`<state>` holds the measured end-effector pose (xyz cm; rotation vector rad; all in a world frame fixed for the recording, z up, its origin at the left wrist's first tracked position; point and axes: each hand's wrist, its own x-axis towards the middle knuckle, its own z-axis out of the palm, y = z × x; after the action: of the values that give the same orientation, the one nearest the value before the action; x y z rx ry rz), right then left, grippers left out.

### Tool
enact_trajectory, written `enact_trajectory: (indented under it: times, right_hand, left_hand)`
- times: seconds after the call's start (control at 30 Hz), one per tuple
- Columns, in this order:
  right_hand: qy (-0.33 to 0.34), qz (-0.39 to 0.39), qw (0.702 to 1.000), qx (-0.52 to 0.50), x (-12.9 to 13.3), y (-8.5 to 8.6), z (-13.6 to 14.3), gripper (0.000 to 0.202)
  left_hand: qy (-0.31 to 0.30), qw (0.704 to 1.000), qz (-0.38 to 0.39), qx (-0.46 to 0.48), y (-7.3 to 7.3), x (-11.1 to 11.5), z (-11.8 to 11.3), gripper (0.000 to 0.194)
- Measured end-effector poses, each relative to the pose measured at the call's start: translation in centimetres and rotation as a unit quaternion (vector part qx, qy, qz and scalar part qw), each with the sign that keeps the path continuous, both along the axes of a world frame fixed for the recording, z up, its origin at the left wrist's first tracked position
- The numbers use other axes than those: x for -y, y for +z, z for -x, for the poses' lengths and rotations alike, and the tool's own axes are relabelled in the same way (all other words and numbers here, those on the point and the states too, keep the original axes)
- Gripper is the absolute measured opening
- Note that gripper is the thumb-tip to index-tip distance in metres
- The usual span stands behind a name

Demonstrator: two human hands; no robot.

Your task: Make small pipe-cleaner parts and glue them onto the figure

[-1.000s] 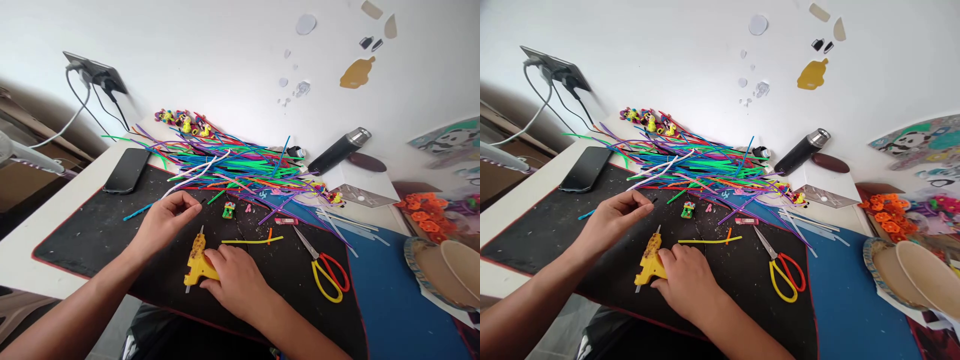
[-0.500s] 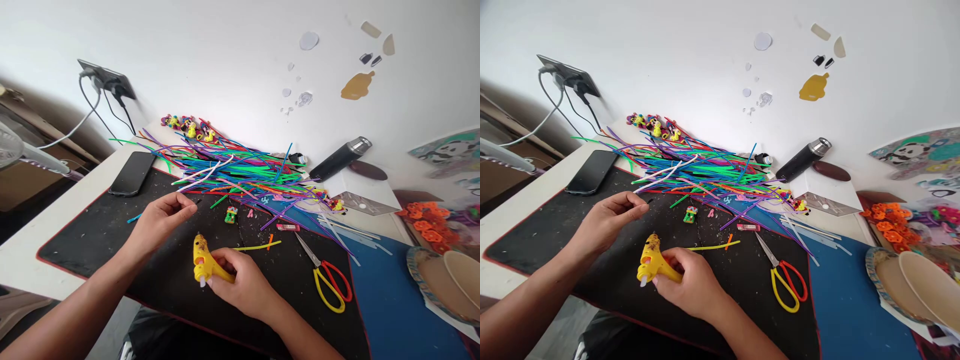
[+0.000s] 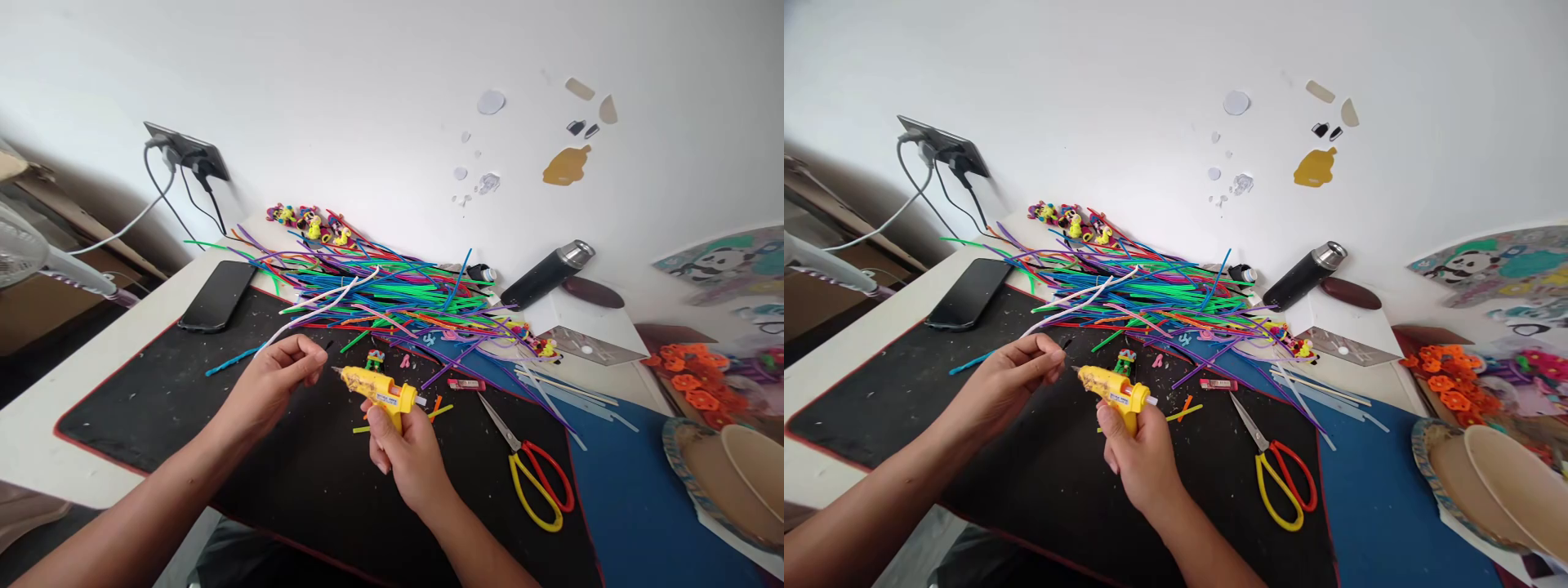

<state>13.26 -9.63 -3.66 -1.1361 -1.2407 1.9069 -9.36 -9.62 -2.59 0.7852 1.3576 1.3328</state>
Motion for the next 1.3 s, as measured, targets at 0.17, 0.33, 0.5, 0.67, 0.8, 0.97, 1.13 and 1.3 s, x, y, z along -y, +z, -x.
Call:
enact_trajectory:
  times: [0.17, 0.33, 0.5, 0.67, 0.8, 0.97, 1.13, 1.3]
  right_hand:
    - [-0.037, -0.035, 0.999, 0.017, 0.1, -0.1, 0.4, 0.071]
    - [-0.045, -0.06, 0.997, 0.027, 0.0, 0.0, 0.5, 0.072]
    - [-0.05, -0.074, 0.995, 0.035, 0.0, 0.1, 0.7, 0.072]
    - [-0.052, -0.089, 0.994, 0.039, 0.0, -0.1, 0.6, 0.072]
    - [-0.047, -0.092, 0.994, 0.045, 0.0, -0.2, 0.4, 0.073]
    - [-0.05, -0.098, 0.993, 0.045, 0.1, -0.5, 0.4, 0.073]
    - [-0.054, -0.101, 0.993, 0.041, 0.1, -0.4, 0.4, 0.072]
    - [-0.054, -0.097, 0.993, 0.043, 0.1, -0.3, 0.4, 0.072]
  left_hand:
    - [0.006, 1.0, 0.015, 0.027, -0.3, 0.2, -0.6, 0.041]
    - [0.003, 0.999, 0.026, 0.037, -0.4, 0.3, -1.2, 0.049]
    - [-0.008, 0.996, 0.037, 0.078, -0.4, 0.5, -1.9, 0.05]
    - [0.002, 0.99, 0.055, 0.132, -0.3, 0.7, -2.3, 0.05]
    - [0.0, 0.986, 0.063, 0.156, 0.0, 0.8, -2.6, 0.051]
    - [-0.009, 0.984, 0.065, 0.166, -0.1, 0.8, -2.7, 0.05]
    - [-0.007, 0.983, 0.065, 0.171, -0.2, 0.9, -2.8, 0.048]
    - [-0.008, 0.984, 0.063, 0.167, -0.3, 1.0, -2.8, 0.047]
